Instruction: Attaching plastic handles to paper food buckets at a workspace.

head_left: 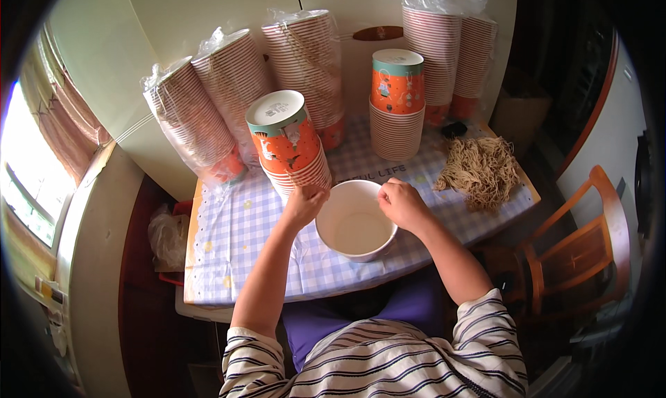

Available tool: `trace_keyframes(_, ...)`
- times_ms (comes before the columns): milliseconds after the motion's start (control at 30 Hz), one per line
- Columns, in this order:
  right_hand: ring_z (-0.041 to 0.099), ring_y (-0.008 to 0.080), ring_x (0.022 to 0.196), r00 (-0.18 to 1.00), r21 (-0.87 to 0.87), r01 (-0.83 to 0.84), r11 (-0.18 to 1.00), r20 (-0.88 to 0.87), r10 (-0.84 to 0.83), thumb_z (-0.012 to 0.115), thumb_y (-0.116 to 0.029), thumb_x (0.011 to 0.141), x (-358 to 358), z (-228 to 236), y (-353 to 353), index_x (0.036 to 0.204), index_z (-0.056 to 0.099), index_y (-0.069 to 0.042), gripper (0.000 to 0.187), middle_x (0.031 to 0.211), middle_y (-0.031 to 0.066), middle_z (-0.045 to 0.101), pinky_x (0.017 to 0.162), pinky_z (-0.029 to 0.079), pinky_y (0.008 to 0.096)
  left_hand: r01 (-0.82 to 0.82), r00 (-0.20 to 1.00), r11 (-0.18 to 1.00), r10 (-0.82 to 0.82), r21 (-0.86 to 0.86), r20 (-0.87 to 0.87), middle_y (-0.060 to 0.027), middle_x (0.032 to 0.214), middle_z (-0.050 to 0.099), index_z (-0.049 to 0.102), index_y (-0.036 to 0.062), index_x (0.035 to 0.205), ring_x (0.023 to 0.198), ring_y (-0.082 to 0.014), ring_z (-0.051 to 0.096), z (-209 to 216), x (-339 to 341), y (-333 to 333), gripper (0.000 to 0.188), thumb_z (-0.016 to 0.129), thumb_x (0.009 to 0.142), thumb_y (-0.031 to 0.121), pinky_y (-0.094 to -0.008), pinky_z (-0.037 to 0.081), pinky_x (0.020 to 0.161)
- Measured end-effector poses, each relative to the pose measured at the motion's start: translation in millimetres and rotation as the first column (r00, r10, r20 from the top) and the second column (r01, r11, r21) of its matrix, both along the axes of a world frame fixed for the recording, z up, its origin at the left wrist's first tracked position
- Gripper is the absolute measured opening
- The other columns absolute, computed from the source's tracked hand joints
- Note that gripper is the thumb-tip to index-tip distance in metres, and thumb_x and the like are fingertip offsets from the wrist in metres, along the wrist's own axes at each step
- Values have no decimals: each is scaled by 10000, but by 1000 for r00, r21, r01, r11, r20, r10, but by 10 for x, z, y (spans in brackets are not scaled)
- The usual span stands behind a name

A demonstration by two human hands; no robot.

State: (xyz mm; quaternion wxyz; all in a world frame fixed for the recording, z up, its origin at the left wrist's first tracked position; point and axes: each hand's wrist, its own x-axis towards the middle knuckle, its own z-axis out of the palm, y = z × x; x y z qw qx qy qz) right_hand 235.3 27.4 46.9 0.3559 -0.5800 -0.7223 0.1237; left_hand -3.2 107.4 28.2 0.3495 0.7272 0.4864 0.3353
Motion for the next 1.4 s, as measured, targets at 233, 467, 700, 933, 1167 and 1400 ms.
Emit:
trace_keyframes(233,597,284,764,987,147,-161,976,34,158,593,-69,762,166,111,218,721,589,-16,67,871,108,580,674,481,370,119,971,899,-17,-421,238,-66,738,621,618,-38,937,598,-121,591,193,-27,-501,209,531,812,105,-246,484,542)
trace_keyframes(467,599,278,773,935,25,-351,936,-46,351,610,-129,741,-327,318,3,749,633,-28,104,831,123,585,702,479,370,77,918,888,114,-454,379,-75,779,628,608,-63,992,631,-123,610,3,-198,-713,228,515,881,113,-238,480,547)
trace_keyframes(700,604,284,799,954,-131,-300,945,-71,293,596,-105,741,-617,39,161,732,628,-17,94,848,136,598,726,481,382,-3,990,955,46,-297,137,-60,789,654,643,-42,974,637,-95,594,90,-116,-661,203,558,878,115,-223,480,572)
trace_keyframes(933,607,304,791,960,-112,-278,954,-13,279,590,-98,745,-671,-42,204,709,628,-26,88,837,140,601,719,489,400,-5,992,958,40,-287,116,-55,788,659,649,-30,981,640,-96,601,79,-131,-630,206,571,873,126,-224,487,579)
trace_keyframes(1167,604,284,794,960,-120,-270,955,42,277,583,-110,776,-694,-66,215,781,659,-39,103,879,130,607,713,483,369,20,992,966,13,-257,127,-56,786,660,652,-25,990,645,-95,605,99,-126,-638,223,590,865,149,-225,490,583)
trace_keyframes(1400,614,315,803,962,-92,-268,959,22,272,584,-102,758,-733,-46,214,725,656,-42,100,858,147,606,739,495,411,50,997,971,-35,-235,68,-97,839,674,642,-43,989,696,-132,637,114,-129,-602,210,564,851,93,-266,529,633)
